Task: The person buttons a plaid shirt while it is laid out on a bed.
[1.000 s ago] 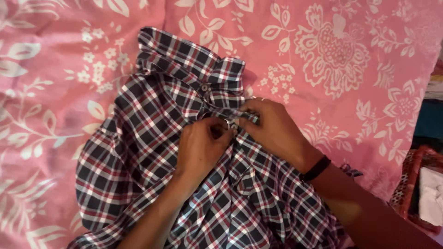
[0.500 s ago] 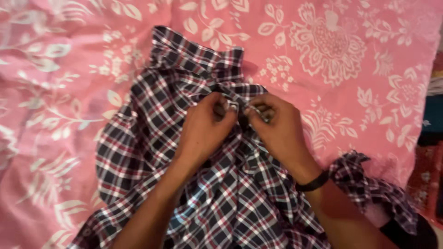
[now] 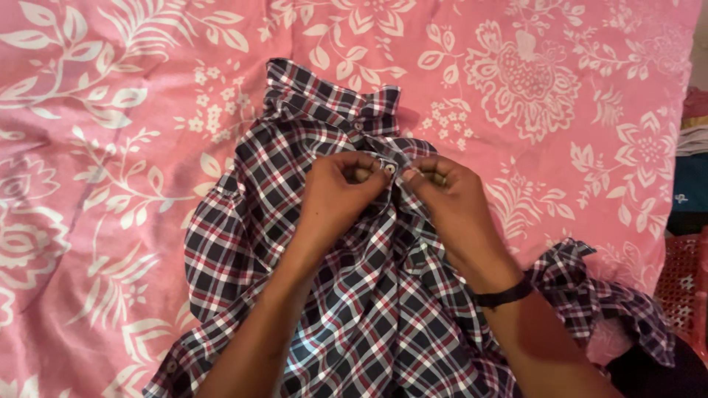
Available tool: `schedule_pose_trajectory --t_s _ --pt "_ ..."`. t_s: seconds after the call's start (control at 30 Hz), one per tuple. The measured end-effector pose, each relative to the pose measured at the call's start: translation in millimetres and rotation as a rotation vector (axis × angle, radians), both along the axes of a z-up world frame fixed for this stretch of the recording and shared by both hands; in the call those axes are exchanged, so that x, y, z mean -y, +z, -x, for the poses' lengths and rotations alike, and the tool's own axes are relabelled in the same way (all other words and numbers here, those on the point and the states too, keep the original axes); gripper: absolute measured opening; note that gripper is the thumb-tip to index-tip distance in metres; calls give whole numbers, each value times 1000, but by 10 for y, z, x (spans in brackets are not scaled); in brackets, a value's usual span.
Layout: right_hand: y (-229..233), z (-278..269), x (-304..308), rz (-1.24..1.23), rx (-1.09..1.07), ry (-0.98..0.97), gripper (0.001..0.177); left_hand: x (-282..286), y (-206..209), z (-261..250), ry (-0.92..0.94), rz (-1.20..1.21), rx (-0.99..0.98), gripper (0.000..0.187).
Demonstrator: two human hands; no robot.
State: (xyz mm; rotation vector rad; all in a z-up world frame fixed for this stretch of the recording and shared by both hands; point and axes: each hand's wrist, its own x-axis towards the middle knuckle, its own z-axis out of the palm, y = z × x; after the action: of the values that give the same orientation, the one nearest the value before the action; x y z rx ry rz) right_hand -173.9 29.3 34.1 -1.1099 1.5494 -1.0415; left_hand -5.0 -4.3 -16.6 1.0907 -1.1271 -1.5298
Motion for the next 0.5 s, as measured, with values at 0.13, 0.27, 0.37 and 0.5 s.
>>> schedule_pose_trajectory --t_s 0.13,0.27,0.37,0.5 --pt "32 -39 -25 39 -78 24 19 -34 40 26 -10 16 2 16" --pt "114 -78 -2 48 -125 -27 21 -34 52 42 -3 16 23 15" --pt "159 -66 9 242 -396 48 19 -29 26 80 3 0 -31 17" --pt "152 -57 -62 320 -632 58 19 -74 -107 155 49 27 -6 17"
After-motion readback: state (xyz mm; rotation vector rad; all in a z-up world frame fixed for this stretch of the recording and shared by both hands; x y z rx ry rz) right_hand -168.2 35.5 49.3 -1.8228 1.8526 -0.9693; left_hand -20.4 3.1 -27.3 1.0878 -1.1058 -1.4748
